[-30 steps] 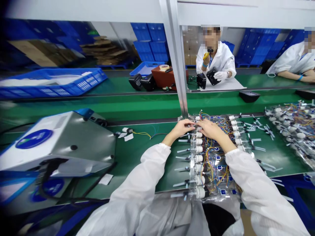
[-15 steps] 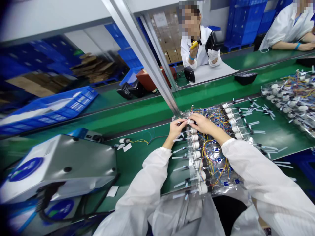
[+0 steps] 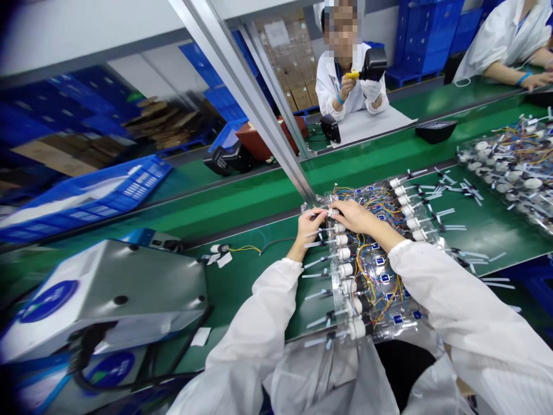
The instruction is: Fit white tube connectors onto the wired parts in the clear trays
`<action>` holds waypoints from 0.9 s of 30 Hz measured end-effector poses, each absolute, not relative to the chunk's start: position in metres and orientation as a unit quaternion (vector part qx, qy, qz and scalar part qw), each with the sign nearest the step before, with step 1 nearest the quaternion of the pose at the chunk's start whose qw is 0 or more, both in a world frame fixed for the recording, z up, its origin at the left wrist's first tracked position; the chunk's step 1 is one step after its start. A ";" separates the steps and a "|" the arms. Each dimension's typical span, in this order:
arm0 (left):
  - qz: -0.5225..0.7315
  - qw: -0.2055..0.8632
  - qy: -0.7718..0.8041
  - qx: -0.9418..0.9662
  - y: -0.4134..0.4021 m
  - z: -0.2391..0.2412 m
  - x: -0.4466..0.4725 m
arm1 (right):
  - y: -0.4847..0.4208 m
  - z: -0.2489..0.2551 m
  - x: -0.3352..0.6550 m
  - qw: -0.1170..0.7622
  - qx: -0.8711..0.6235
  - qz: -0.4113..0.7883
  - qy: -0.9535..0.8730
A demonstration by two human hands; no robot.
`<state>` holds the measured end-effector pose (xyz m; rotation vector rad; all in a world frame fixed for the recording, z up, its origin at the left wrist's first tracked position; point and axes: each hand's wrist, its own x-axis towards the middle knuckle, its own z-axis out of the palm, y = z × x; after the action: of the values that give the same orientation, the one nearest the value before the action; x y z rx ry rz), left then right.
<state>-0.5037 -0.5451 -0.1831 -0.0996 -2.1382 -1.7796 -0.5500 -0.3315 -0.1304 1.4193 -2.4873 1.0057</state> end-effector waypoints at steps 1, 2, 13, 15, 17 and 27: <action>-0.629 0.179 -0.756 -0.036 -0.545 -0.184 -0.504 | -0.332 -0.132 -0.551 0.051 0.466 0.330 -0.819; -0.628 0.180 -0.756 -0.038 -0.545 -0.185 -0.504 | -0.332 -0.133 -0.552 0.050 0.465 0.329 -0.820; -0.615 0.187 -0.763 -0.064 -0.542 -0.181 -0.501 | -0.333 -0.135 -0.551 0.053 0.467 0.329 -0.819; -0.606 0.195 -0.767 -0.077 -0.542 -0.178 -0.501 | -0.333 -0.135 -0.551 0.055 0.468 0.333 -0.817; -0.588 0.199 -0.779 -0.089 -0.542 -0.175 -0.501 | -0.332 -0.136 -0.550 0.057 0.468 0.335 -0.816; -0.543 0.186 -0.798 -0.181 -0.557 -0.153 -0.497 | -0.331 -0.134 -0.550 0.060 0.477 0.343 -0.807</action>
<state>-0.4972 -0.5571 -0.1528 -0.5088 -2.2482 -1.5305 -0.5496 -0.3307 -0.1344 1.4437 -2.4431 1.0378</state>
